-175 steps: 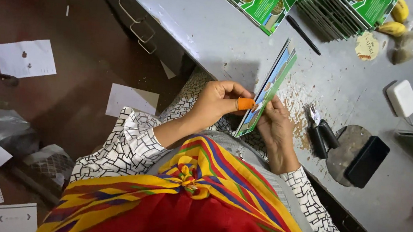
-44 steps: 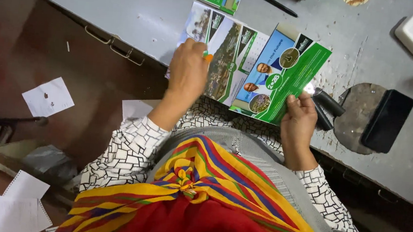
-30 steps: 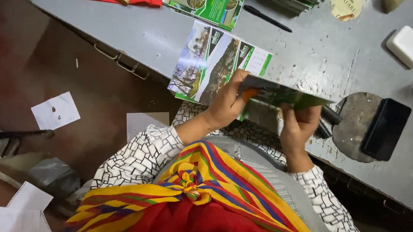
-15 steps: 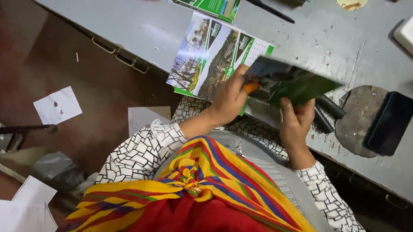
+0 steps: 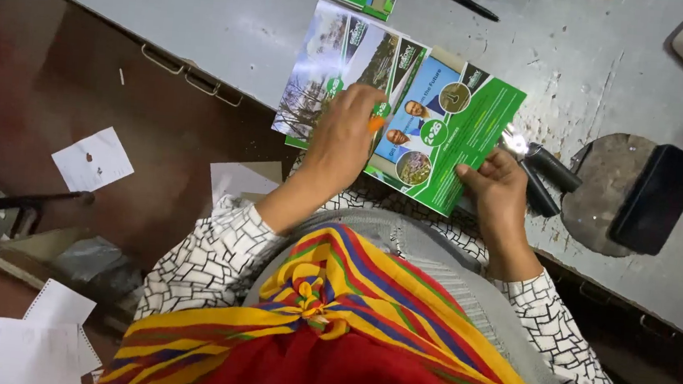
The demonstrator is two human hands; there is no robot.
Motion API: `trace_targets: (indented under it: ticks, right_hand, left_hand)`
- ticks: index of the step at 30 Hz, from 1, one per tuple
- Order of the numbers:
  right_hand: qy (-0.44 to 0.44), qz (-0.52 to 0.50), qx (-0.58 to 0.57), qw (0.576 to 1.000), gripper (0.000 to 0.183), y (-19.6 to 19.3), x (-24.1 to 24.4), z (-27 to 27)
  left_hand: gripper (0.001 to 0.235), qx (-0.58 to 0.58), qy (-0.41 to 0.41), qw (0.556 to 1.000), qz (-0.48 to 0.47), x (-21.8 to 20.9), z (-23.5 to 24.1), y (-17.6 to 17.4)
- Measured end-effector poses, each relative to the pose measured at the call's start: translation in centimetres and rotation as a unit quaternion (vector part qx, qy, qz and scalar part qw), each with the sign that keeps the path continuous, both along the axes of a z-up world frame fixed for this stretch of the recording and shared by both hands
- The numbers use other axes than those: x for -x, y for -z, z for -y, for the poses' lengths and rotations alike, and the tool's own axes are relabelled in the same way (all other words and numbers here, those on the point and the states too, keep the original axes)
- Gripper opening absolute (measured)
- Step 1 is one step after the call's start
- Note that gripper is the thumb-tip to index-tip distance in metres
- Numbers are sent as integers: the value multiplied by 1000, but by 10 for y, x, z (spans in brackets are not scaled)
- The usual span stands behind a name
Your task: Punching holes in the top of printed calendars using a hand-held hole puncher and organizing them into stacks.
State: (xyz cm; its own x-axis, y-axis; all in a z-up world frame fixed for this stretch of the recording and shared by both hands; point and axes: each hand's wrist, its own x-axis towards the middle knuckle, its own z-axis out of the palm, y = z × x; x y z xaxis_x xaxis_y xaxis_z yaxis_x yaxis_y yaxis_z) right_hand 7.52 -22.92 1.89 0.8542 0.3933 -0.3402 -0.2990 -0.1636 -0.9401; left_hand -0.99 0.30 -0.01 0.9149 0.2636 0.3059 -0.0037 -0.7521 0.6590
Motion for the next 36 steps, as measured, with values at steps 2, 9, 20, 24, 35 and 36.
trace_targets:
  ticks: [2, 9, 20, 24, 35, 36]
  right_hand:
    - [-9, 2, 14, 1000, 28, 13, -5, 5]
    - [-27, 14, 38, 999, 28, -29, -4, -25]
    - [-11, 4, 32, 999, 36, -14, -7, -25]
    - [-7, 47, 80, 996, 34, 5, -12, -7]
    - [-72, 478, 427, 764, 57, -10, -27, 47]
    - [-78, 471, 430, 767, 57, -6, -29, 47]
  left_hand:
    - [28, -25, 52, 998, 29, 13, 3, 0]
    - [28, -88, 155, 983, 49, 27, 15, 1]
    - [23, -162, 165, 970, 72, 27, 22, 44]
    - [22, -153, 176, 970, 73, 26, 21, 44]
    - [29, -170, 178, 968, 53, 29, 22, 42]
    - [29, -170, 180, 967, 61, 31, 21, 40]
